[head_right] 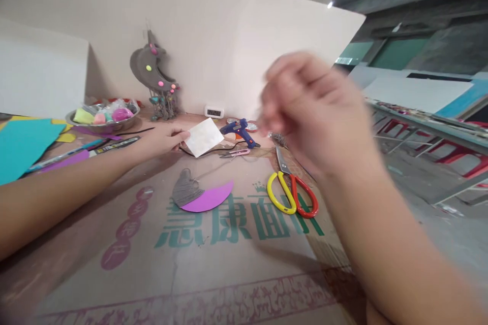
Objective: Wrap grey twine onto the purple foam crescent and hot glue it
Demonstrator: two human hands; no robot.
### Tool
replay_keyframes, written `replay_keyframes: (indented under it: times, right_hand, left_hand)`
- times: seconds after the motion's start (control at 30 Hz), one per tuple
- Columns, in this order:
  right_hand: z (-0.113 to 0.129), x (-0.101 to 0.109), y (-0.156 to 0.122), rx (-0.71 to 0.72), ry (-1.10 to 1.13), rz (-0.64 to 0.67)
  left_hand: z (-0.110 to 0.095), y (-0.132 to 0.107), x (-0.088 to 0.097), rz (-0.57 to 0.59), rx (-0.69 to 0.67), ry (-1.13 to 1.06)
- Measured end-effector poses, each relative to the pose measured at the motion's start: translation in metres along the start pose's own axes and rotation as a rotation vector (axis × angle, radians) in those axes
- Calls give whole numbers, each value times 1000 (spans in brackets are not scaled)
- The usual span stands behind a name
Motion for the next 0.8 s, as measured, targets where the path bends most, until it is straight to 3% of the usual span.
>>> replay_keyframes:
  times: [0.07,0.17,0.27,0.43,0.6,0.8]
  right_hand:
    - [-23,-37,2,-6,27,190]
    - [-73,-64,7,-181,85,214]
    - [-102,-76,5,-282,152,228]
    - [-100,-89,-8,-279,71,273]
    - [-93,-96,-14,-265,67,261]
    - [-101,-101,-14,-330,198,388]
  left_hand:
    - [-12,-4,5,-5,-3,-89]
    - [-36,-14,14,-30,-22,-241]
    - [-58,-26,19,-68,-62,-323]
    - [-75,-41,10,-14,-117,-290]
    - [-74,-44,-1,64,-158,-236]
    - [-71,-39,9,46,-73,-306]
Point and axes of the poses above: each hand's wrist, its own y-axis towards the middle knuckle, its own x-axis out of the back of the hand, z = x × y, the point moved 7 cm from there along y, towards the middle knuckle, and after that the axes turned 13 degrees about -y, right-handed, at the moved point
